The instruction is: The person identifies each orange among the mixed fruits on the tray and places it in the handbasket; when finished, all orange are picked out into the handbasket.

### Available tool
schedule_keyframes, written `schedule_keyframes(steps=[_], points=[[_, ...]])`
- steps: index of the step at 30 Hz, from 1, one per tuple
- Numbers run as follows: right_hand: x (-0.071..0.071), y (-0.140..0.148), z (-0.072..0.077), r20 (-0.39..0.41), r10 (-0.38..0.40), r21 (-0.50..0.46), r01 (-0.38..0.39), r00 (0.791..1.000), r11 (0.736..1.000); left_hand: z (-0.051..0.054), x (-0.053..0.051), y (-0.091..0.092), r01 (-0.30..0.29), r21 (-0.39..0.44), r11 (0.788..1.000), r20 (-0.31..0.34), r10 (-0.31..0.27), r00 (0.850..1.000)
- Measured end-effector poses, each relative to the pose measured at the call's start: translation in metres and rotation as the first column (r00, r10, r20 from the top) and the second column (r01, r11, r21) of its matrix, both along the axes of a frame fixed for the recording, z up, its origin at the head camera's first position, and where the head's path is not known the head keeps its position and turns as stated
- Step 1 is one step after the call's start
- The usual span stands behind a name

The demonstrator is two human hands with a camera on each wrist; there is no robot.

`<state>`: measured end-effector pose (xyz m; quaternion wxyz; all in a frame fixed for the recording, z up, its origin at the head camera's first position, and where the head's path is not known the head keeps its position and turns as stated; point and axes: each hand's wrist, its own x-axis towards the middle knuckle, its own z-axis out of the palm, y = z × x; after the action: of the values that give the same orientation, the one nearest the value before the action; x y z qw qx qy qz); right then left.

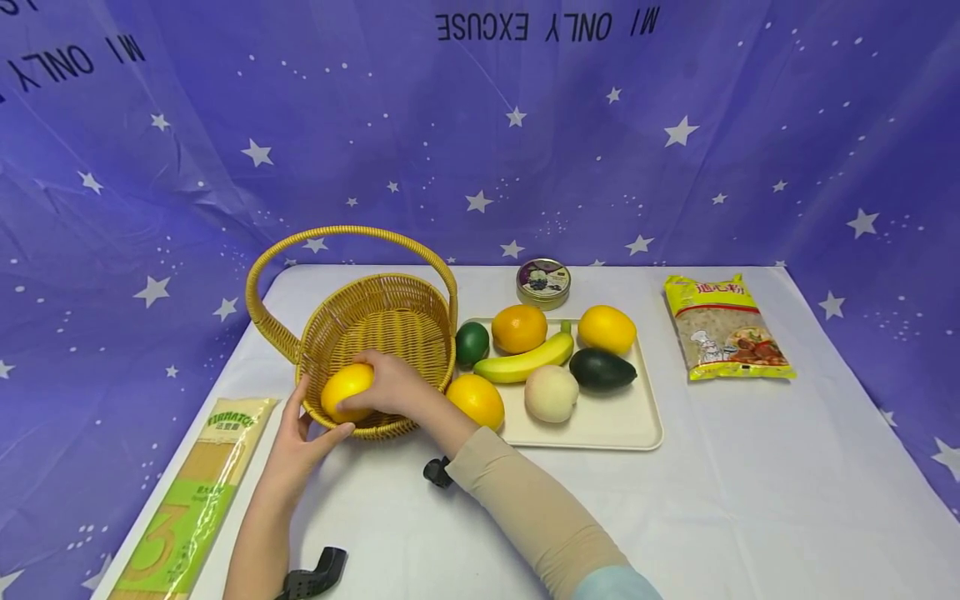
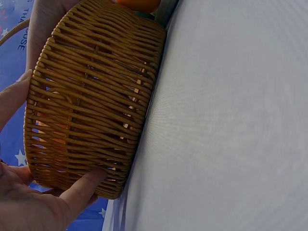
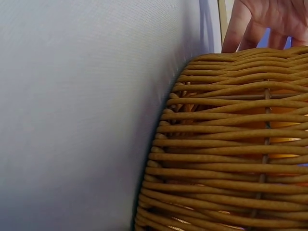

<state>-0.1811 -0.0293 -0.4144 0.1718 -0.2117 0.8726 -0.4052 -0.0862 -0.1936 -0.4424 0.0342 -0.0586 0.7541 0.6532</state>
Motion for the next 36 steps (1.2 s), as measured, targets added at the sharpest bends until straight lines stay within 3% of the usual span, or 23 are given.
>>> schedule_keyframes(steps=[21, 28, 36], points=[[0.003, 0.000, 0.000, -0.058, -0.002, 0.063, 0.006, 0.998, 0.998, -0.001, 0.000, 0.000, -0.006, -0.024, 1.000, 0.008, 0.006, 1.000], [0.001, 0.014, 0.018, -0.087, -0.015, 0.040, 0.018, 0.996, 0.999, -0.001, -0.001, 0.000, -0.007, -0.005, 1.000, 0.000, 0.007, 1.000], [-0.003, 0.053, 0.048, -0.103, -0.089, -0.052, 0.084, 0.991, 0.995, 0.000, -0.001, -0.001, -0.013, -0.023, 1.000, 0.013, 0.014, 1.000]])
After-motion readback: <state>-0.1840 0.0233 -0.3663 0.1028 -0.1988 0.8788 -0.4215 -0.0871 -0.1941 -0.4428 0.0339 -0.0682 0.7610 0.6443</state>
